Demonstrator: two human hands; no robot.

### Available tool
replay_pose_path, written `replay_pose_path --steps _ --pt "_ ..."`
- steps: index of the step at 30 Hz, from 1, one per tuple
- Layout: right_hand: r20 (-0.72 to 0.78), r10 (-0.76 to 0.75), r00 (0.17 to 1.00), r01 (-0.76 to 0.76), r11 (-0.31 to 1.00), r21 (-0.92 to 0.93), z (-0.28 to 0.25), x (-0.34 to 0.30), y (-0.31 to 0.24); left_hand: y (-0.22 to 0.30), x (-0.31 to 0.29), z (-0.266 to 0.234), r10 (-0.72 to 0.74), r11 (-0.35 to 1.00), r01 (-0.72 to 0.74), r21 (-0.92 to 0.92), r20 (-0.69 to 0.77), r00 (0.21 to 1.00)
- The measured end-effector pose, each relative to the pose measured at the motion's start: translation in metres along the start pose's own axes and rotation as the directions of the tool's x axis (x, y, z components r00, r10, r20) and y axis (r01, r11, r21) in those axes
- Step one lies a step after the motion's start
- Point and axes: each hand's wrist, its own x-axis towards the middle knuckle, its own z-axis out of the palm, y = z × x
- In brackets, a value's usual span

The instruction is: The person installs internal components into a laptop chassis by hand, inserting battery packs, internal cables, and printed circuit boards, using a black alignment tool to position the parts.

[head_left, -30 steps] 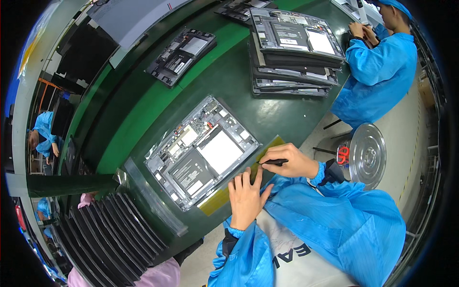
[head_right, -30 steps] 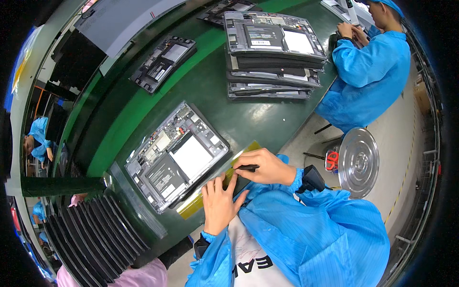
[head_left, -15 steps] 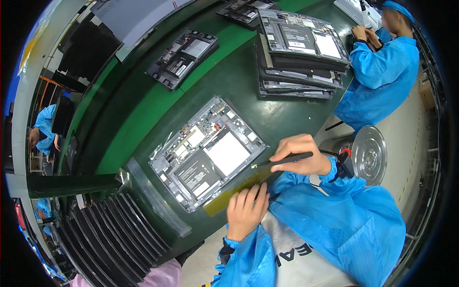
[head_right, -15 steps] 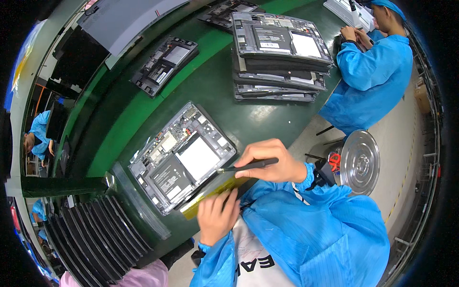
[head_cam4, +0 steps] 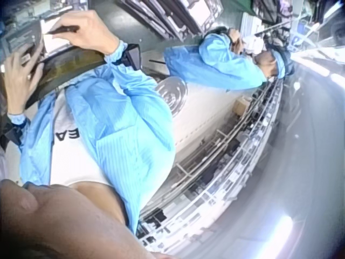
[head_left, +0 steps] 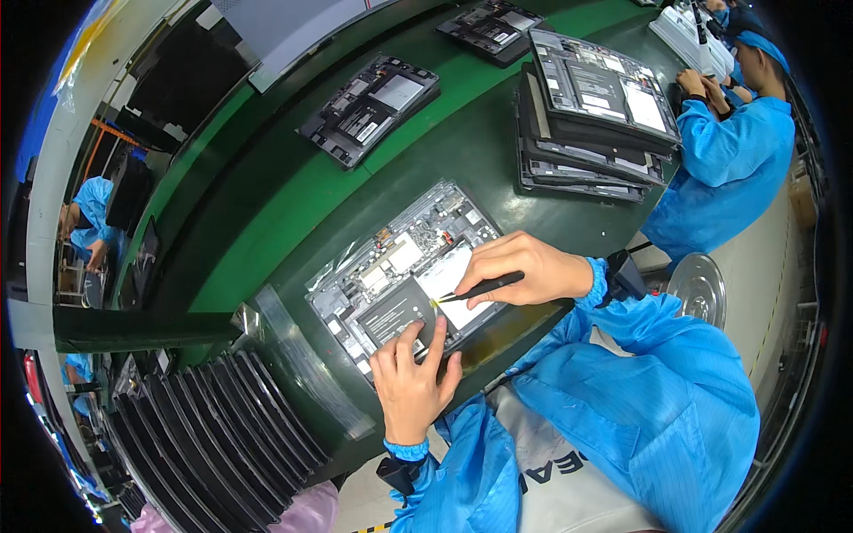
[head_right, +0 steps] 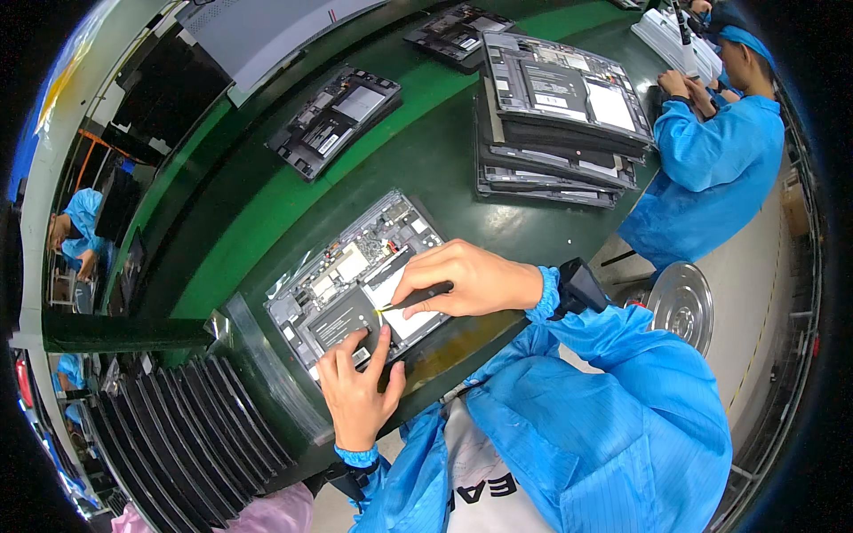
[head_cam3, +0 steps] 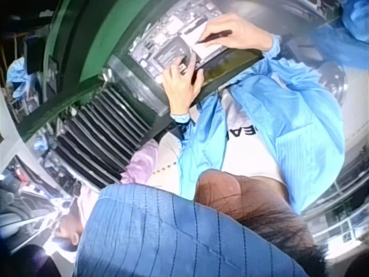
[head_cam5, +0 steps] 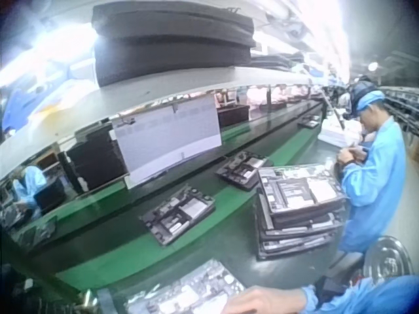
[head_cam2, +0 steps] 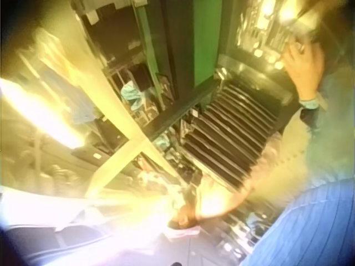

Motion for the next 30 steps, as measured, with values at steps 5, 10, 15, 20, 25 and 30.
replay_pose_path --steps 5,10,15,20,25,30 --pt "0.044 -0.118 0.992 0.123 0.982 -0.142 0.005 0.007 0.002 -0.002 0.005 0.000 0.042 0.999 -0.042 -0.007 -0.021 0.999" --pt "0.073 -0.086 0.994 0.095 0.985 -0.143 0.001 0.004 -0.001 0.005 0.020 -0.013 0.097 0.995 -0.097 0.027 0.007 0.995" --pt "-0.210 0.106 0.972 -0.102 0.994 0.032 -0.015 -0.028 -0.019 0.018 0.040 -0.017 0.072 0.995 -0.069 -0.075 0.035 0.997" --pt "-0.370 0.415 0.831 -0.148 0.806 0.573 0.008 -0.121 -0.021 0.048 0.007 0.023 0.295 0.941 -0.302 -0.155 -0.065 0.953" --pt "-0.354 0.608 0.711 -0.576 0.792 0.204 0.034 -0.162 -0.010 0.082 -0.006 0.045 0.222 0.963 -0.195 -0.185 0.138 0.965" --pt "-0.320 0.523 0.790 -0.505 0.851 0.141 0.044 -0.165 -0.014 0.099 -0.001 0.041 0.166 0.972 -0.108 -0.207 0.288 0.943"
